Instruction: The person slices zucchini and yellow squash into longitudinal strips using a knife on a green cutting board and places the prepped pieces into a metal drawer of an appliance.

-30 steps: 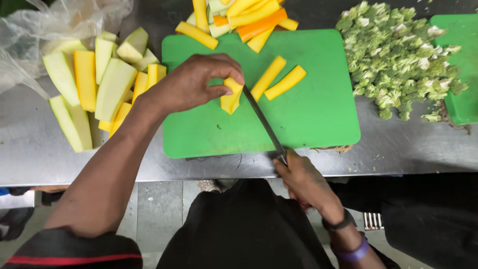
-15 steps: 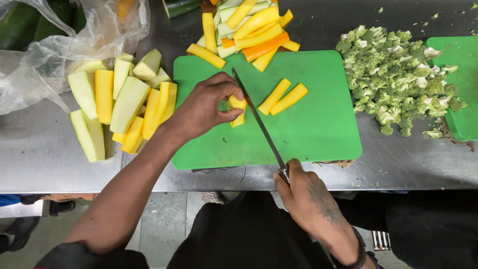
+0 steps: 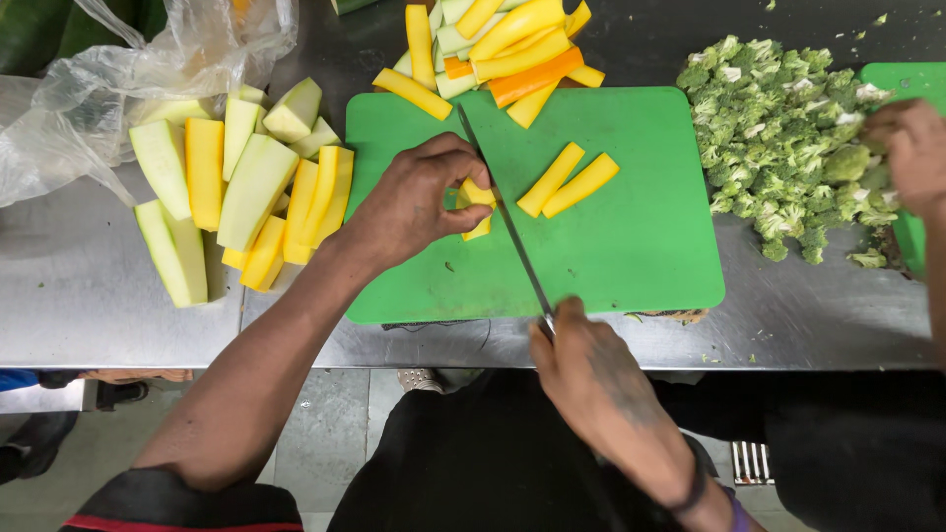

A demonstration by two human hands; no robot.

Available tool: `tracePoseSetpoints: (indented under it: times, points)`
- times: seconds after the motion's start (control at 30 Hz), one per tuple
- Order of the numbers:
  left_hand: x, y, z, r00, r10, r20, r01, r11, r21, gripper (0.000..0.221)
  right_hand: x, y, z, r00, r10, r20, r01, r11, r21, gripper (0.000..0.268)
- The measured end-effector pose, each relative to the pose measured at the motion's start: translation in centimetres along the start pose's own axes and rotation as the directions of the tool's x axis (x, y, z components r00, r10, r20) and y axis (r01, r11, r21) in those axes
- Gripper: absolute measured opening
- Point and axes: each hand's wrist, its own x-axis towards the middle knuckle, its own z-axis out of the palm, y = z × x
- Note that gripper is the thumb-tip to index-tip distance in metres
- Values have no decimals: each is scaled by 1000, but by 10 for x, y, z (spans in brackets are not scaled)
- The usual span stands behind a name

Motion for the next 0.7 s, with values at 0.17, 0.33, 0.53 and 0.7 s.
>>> tracePoseSetpoints:
  times: [0.17, 0.33, 0.53, 0.7]
  points:
    - [-1, -2, 3, 999, 25, -42, -26, 999, -23, 28, 34, 1, 17, 987, 113, 114, -126, 985, 114, 30]
    - [-4, -5, 7, 991, 85, -103, -87, 996, -16, 30, 28, 6, 29, 998, 39, 51, -44, 993, 112, 28]
    - [-3, -5, 8, 988, 116, -107, -115, 993, 12, 30, 35, 14, 45, 999, 37, 28, -40, 991, 130, 27]
    - [-2, -7, 7, 995, 52, -89, -54, 998, -27, 30, 32, 23, 53, 998, 40, 51, -45, 994, 96, 27]
